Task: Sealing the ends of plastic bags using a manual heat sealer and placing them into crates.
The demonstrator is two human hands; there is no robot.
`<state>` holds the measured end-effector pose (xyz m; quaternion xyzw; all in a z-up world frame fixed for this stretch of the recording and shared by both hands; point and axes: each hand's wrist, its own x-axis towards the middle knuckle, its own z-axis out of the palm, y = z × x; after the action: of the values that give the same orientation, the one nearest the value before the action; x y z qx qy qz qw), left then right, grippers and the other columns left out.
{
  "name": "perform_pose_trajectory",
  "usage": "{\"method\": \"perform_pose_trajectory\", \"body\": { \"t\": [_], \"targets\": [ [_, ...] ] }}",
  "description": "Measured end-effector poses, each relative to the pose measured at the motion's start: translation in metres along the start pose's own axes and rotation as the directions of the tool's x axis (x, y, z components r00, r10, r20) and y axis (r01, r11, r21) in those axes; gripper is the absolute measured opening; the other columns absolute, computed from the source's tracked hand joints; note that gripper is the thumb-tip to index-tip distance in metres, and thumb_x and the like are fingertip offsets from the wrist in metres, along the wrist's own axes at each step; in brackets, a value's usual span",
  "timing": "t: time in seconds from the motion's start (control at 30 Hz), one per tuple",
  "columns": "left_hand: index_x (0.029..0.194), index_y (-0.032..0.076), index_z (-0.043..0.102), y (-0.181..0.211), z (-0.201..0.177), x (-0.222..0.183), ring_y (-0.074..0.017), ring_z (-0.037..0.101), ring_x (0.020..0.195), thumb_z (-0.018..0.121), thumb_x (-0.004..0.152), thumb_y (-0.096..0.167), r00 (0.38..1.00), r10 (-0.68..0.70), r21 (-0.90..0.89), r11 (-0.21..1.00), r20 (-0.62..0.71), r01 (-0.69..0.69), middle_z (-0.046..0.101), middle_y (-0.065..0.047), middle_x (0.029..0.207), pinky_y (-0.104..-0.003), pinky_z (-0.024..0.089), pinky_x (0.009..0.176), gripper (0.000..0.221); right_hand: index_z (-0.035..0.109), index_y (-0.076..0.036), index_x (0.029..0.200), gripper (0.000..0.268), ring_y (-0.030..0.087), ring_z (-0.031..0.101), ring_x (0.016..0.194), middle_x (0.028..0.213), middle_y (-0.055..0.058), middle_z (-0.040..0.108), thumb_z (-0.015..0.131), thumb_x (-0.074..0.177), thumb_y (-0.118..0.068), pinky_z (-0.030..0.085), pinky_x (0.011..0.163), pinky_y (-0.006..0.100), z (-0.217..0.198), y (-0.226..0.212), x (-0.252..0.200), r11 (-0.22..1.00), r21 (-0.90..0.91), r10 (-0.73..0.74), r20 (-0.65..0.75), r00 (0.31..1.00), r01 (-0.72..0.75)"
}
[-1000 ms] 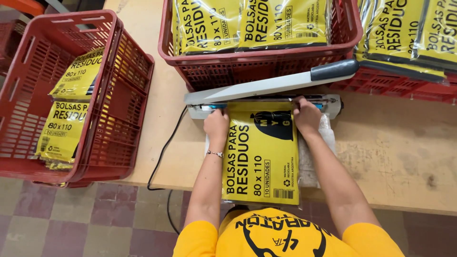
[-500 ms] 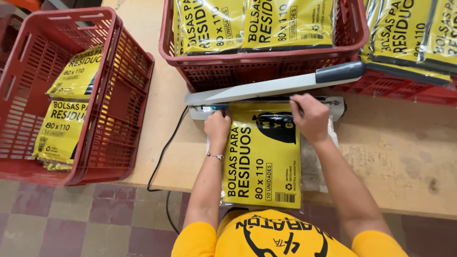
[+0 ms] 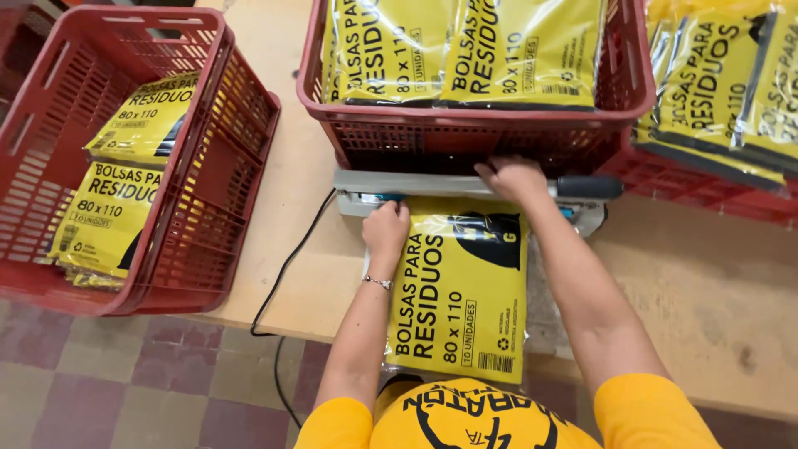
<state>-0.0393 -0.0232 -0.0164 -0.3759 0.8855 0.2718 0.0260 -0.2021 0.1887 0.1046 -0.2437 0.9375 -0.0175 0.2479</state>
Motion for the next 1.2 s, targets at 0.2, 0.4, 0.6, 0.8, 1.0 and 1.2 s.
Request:
{"method": "perform_pose_trajectory", "body": {
  "t": [0.2, 0.4, 0.6, 0.8, 1.0, 1.2],
  "targets": [
    [0.099, 0.021, 0.075, 0.003, -0.009, -0.006, -0.0451, 0.073, 0.094, 0.048, 0.096, 0.052, 1.0, 0.005, -0.002, 1.0, -0.013, -0.005, 0.076, -0.019, 0.092, -0.055, 0.06, 0.084, 0.041, 0.066, -0.01, 0.127, 0.075, 0.041, 0.065, 0.122, 0.123, 0.02, 0.073, 0.029, 0.104, -0.07, 0.05, 0.104, 0.053, 0.03, 0.012, 0.008, 0.991, 0.107, -0.068, -0.154, 0.986, 0.085],
    [0.092, 0.017, 0.072, 0.006, -0.015, -0.016, -0.0461, 0.074, 0.092, 0.05, 0.095, 0.053, 0.999, 0.028, -0.016, 0.999, -0.026, -0.029, 0.075, -0.021, 0.087, -0.056, 0.06, 0.08, 0.043, 0.055, -0.018, 0.148, 0.096, 0.033, 0.061, 0.133, 0.137, 0.016, 0.068, 0.021, 0.093, -0.088, 0.048, 0.11, 0.047, 0.024, 0.008, 0.011, 0.999, 0.042, -0.004, -0.023, 1.0, 0.005],
    [0.092, 0.016, 0.065, 0.012, -0.008, -0.032, -0.0405, 0.074, 0.087, 0.056, 0.089, 0.059, 0.988, 0.12, -0.002, 0.993, -0.097, -0.121, 0.074, -0.016, 0.085, -0.053, 0.059, 0.076, 0.044, 0.057, -0.026, 0.145, 0.089, 0.029, 0.062, 0.133, 0.136, 0.011, 0.071, 0.024, 0.091, -0.089, 0.049, 0.111, 0.043, 0.029, 0.01, 0.016, 1.0, 0.02, 0.017, -0.029, 0.999, -0.017],
    [0.092, 0.015, 0.062, 0.002, 0.009, -0.03, -0.0373, 0.073, 0.085, 0.059, 0.089, 0.057, 0.957, 0.212, 0.059, 0.977, -0.198, -0.204, 0.073, -0.012, 0.084, -0.051, 0.058, 0.075, 0.042, 0.06, -0.028, 0.141, 0.079, 0.027, 0.065, 0.131, 0.131, 0.01, 0.074, 0.028, 0.094, -0.083, 0.051, 0.108, 0.042, 0.024, 0.004, 0.009, 1.0, 0.0, 0.028, -0.047, 0.999, -0.028],
    [0.086, 0.018, 0.06, -0.008, 0.027, -0.025, -0.0342, 0.073, 0.076, 0.061, 0.085, 0.057, 0.899, 0.266, 0.117, 0.964, -0.347, -0.239, 0.07, -0.007, 0.075, -0.049, 0.057, 0.068, 0.039, 0.063, -0.029, 0.136, 0.079, 0.026, 0.068, 0.127, 0.127, 0.008, 0.076, 0.028, 0.093, -0.084, 0.054, 0.105, 0.042, 0.026, 0.004, 0.008, 0.999, 0.004, 0.034, -0.084, 0.996, -0.034],
    [0.082, 0.02, 0.058, -0.013, 0.038, -0.021, -0.0322, 0.072, 0.072, 0.063, 0.082, 0.056, 0.849, 0.302, 0.147, 0.953, -0.434, -0.264, 0.068, -0.005, 0.07, -0.047, 0.057, 0.065, 0.036, 0.062, -0.028, 0.139, 0.081, 0.028, 0.068, 0.126, 0.128, 0.009, 0.075, 0.029, 0.092, -0.085, 0.054, 0.103, 0.042, 0.032, 0.008, 0.015, 0.999, 0.019, 0.036, -0.081, 0.996, -0.035]
  ]
}}
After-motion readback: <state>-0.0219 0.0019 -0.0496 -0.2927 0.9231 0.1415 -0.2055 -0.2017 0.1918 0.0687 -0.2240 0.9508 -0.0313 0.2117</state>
